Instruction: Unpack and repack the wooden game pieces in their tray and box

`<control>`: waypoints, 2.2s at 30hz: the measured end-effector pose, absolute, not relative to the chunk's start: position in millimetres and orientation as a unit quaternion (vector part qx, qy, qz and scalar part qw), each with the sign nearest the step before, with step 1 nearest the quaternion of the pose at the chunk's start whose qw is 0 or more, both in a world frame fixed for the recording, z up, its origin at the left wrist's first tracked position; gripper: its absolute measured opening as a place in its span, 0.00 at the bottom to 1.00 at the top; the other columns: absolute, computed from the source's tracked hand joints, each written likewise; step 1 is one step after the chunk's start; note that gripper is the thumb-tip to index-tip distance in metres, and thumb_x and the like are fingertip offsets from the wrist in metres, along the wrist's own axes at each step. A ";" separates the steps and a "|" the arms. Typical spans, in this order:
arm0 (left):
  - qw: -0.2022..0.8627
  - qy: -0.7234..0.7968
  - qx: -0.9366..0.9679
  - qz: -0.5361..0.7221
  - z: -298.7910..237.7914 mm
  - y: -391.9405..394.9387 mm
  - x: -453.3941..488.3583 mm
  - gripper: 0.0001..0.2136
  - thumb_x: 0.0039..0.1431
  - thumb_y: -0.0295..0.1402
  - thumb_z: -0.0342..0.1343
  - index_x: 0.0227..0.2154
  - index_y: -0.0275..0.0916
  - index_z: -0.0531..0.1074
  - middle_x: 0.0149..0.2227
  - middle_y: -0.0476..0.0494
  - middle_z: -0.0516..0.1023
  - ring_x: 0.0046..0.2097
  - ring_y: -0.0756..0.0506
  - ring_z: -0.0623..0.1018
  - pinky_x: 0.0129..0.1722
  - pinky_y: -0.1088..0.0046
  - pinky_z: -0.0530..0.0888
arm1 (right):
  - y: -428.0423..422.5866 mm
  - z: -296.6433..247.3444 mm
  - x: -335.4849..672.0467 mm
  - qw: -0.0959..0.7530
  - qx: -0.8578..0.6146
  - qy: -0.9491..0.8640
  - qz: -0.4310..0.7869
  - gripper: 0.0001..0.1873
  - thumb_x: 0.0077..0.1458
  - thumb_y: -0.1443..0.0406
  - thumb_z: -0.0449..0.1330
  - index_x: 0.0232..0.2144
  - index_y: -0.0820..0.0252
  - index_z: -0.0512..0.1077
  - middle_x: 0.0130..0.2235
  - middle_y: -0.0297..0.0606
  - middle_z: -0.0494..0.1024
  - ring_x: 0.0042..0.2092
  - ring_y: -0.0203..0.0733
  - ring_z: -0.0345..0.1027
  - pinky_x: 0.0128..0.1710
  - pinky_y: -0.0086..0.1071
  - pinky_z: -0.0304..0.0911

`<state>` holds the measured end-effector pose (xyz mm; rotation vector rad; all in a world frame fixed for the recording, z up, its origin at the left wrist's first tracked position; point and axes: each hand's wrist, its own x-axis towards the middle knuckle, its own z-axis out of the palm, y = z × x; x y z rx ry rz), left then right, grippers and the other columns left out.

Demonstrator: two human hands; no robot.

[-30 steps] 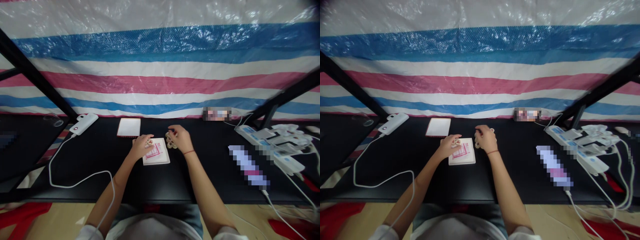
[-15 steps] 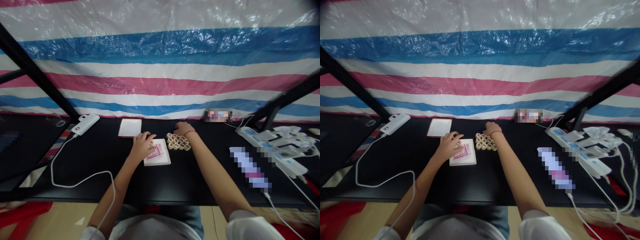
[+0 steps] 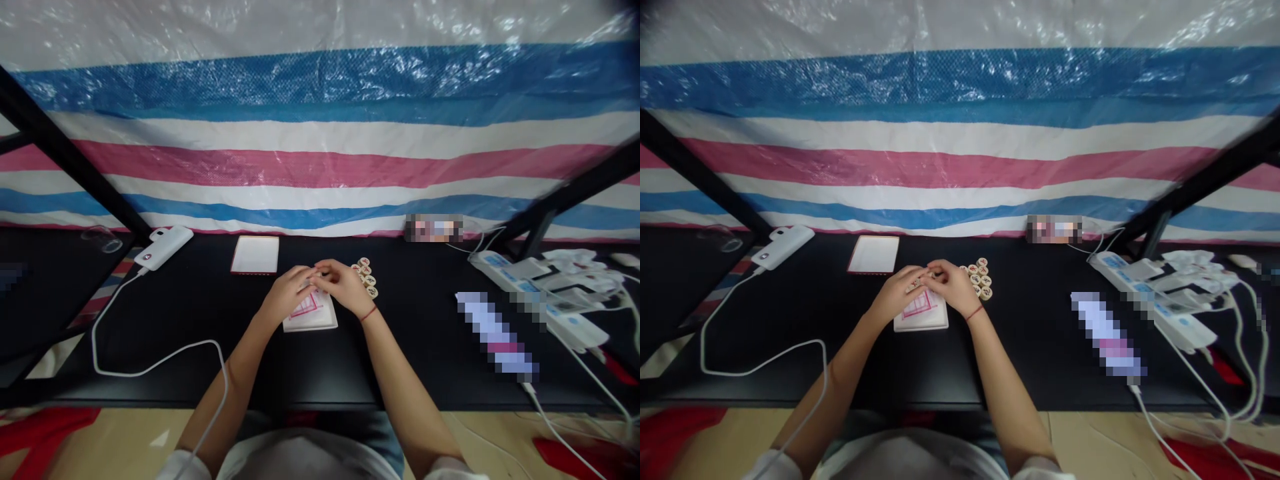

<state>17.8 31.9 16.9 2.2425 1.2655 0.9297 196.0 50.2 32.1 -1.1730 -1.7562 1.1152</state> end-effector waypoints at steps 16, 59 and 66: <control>0.110 0.507 0.834 0.190 16.4 33.0 24.7 0.01 0.57 0.32 0.57 0.32 0.42 0.72 0.43 0.48 0.79 0.46 0.43 0.70 0.44 0.63 0.63 | 45.8 11.8 212.8 0.461 -0.473 -0.647 0.381 0.15 0.52 0.54 0.62 0.38 0.58 0.72 0.45 0.43 0.73 0.28 0.33 0.67 0.28 0.30 0.68; 0.127 0.508 0.827 0.204 0.6 36.4 16.8 0.12 0.59 0.32 0.54 0.46 0.46 0.73 0.45 0.48 0.79 0.46 0.45 0.74 0.47 0.64 0.65 | 134.3 28.4 269.9 0.048 -0.772 -0.617 0.147 0.16 0.48 0.63 0.62 0.41 0.62 0.74 0.42 0.50 0.78 0.45 0.52 0.74 0.41 0.37 0.66; 0.099 0.450 0.832 0.309 6.9 37.0 21.3 0.20 0.58 0.37 0.57 0.55 0.46 0.68 0.52 0.43 0.73 0.54 0.41 0.69 0.55 0.59 0.66 | 98.5 40.1 259.6 0.276 -0.698 -0.630 0.199 0.20 0.50 0.63 0.62 0.46 0.62 0.69 0.36 0.42 0.81 0.41 0.45 0.75 0.46 0.39 0.67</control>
